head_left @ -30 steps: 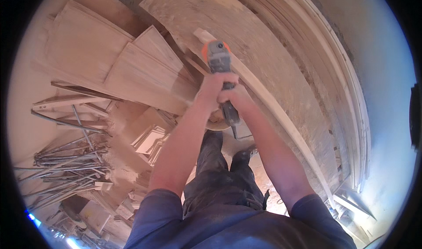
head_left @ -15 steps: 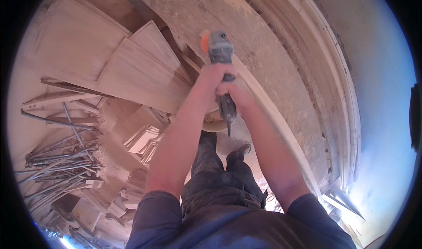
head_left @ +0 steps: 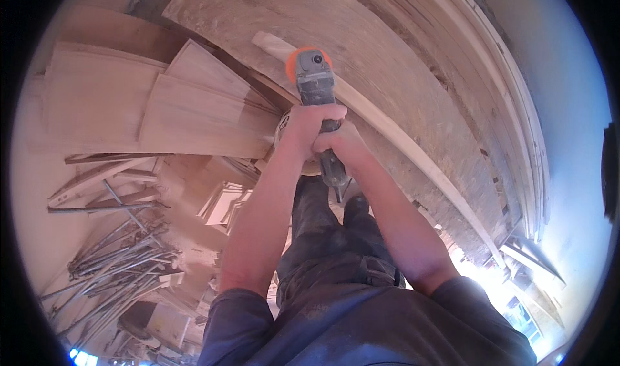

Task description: The person uses an angle grinder to sand a long wooden beam and then uses a pencil to mark a small wooden strip.

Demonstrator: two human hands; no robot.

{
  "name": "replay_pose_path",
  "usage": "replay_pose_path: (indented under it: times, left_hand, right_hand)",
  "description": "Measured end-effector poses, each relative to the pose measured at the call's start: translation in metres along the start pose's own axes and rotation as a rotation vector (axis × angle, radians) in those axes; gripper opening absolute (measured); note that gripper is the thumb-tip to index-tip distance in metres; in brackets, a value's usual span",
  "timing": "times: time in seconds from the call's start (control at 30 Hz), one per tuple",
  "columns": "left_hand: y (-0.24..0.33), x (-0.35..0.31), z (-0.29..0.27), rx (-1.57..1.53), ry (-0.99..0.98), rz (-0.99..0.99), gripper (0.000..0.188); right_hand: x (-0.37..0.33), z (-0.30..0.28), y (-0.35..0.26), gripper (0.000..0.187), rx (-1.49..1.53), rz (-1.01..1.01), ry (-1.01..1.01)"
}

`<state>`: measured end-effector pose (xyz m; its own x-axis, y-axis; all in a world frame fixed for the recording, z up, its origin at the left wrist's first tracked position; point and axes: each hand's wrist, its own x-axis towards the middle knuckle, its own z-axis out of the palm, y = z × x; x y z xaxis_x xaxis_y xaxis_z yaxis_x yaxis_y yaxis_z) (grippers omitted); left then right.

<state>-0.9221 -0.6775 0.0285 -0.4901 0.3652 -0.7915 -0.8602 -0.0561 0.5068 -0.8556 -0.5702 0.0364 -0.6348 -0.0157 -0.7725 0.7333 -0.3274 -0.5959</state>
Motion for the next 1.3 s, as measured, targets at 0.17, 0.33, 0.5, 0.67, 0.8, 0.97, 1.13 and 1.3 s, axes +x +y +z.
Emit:
replay_pose_path:
  times: [0.17,0.33,0.5,0.67,0.8,0.97,1.13,1.3]
  left_hand:
    - [-0.045,-0.006,0.028,-0.036,-0.025,0.037,0.017]
    - [-0.076,-0.028,0.062,0.071,0.000,-0.045,0.017]
    - [-0.137,-0.035,0.090,0.119,-0.051,-0.069,0.027]
    - [-0.195,-0.057,0.147,0.166,-0.130,-0.066,0.026]
    - [-0.258,-0.070,0.198,0.190,-0.202,-0.100,0.020]
    - [-0.342,-0.084,0.269,0.521,-0.248,-0.142,0.030]
    - [-0.358,-0.086,0.289,0.541,-0.370,-0.134,0.030]
    - [-0.288,-0.073,0.233,0.460,-0.174,-0.094,0.029]
  right_hand:
    - [-0.032,-0.030,0.028,0.031,0.043,-0.019,0.059]
    - [-0.058,-0.068,0.063,0.034,0.007,-0.010,0.088]
    - [-0.107,-0.105,0.088,0.034,0.109,-0.047,0.067]
    - [-0.155,-0.164,0.135,0.035,0.049,-0.023,0.165]
    - [-0.201,-0.218,0.188,0.034,0.061,-0.001,0.281]
    - [-0.268,-0.283,0.252,0.029,0.429,-0.131,0.370]
    - [-0.288,-0.292,0.263,0.036,0.444,-0.096,0.438]
    - [-0.235,-0.239,0.208,0.032,0.348,-0.073,0.312]
